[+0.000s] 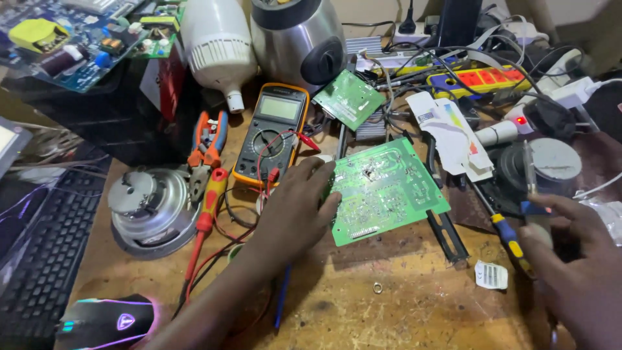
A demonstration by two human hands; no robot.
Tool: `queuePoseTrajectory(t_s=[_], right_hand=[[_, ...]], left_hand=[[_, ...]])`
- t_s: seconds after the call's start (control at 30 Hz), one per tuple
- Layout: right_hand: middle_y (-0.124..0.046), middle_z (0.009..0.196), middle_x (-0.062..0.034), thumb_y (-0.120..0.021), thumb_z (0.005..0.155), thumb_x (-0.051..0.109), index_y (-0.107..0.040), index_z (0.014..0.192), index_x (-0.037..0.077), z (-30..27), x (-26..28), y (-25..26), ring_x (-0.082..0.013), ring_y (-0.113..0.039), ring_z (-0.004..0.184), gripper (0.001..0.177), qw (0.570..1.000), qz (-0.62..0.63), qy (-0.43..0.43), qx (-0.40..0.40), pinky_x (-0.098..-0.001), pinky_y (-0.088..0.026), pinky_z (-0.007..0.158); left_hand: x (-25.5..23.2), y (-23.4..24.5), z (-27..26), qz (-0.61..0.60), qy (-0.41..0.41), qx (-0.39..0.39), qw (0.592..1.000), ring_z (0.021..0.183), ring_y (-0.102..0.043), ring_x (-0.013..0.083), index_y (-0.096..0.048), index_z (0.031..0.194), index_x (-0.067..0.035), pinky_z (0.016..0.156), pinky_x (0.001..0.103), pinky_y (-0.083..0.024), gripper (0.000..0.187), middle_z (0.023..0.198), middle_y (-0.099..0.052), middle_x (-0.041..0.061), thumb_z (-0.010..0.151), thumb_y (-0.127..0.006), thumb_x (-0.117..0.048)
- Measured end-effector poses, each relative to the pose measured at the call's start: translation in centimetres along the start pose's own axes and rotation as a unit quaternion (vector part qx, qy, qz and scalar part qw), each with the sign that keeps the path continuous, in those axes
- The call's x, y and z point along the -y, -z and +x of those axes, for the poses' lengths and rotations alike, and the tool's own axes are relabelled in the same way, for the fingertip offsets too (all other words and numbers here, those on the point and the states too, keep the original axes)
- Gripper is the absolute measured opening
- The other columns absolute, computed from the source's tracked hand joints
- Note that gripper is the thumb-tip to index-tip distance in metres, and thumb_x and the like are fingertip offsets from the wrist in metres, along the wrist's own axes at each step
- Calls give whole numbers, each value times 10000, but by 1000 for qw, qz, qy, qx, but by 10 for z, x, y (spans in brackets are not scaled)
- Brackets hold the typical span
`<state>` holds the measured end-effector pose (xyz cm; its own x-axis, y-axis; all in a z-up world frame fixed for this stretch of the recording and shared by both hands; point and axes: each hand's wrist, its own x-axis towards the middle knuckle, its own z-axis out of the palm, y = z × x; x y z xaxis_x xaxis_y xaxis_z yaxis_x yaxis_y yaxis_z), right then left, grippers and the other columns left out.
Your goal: Soldering and desoldering components on a printed circuit board at a repair bench, including a brief interaction with a mixing console.
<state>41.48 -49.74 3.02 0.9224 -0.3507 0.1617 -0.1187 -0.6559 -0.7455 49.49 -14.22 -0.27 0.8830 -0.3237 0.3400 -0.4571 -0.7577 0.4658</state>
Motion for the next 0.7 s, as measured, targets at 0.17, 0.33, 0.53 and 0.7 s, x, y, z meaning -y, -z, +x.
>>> queuePoseTrajectory(t_s=[0.17, 0.33, 0.53, 0.7], right_hand=[[-670, 899, -149, -573, 1149, 72, -742, 1204, 36, 7, -29, 11, -221, -567, 763, 181, 985, 156, -58, 32, -328, -404, 684], [-376, 663, -114, -480, 1117, 152, -646, 1158, -20, 69, -100, 8, -189, -312, 524, 243, 962, 266, -24, 45, -315, -245, 456], [-636, 700, -73, -691, 1102, 501, -637, 865, 64, 119, -242, 29, -306, -526, 272, 500, 715, 569, -58, 402, -465, -492, 146], [-662, 907, -174, -590, 1221, 494, -636, 1057, 15, 100, -34, 10, -353, -593, 781, 509, 709, 588, -158, 357, -431, -544, 700]], left_hand=[[-1, 11, -3, -101, 62, 29, 993, 1466, -493, 384, -546, 1558, -33, 1150, 536, -404, 649, 1594, -538, 217, 1001, -667, -344], [-8, 22, -2, -143, 98, 49, 984, 1466, -497, 362, -552, 1566, -142, 1099, 557, -475, 640, 1646, -470, 174, 983, -674, -378], [-9, 25, 2, -205, 158, 49, 965, 1066, -697, 193, -627, 1502, -207, 892, 338, -627, 615, 1616, -540, 58, 906, -779, -183], [-13, 32, 3, -260, 209, 34, 942, 1243, -692, 218, -713, 1402, -213, 968, 315, -642, 503, 1577, -601, 49, 908, -736, -122]])
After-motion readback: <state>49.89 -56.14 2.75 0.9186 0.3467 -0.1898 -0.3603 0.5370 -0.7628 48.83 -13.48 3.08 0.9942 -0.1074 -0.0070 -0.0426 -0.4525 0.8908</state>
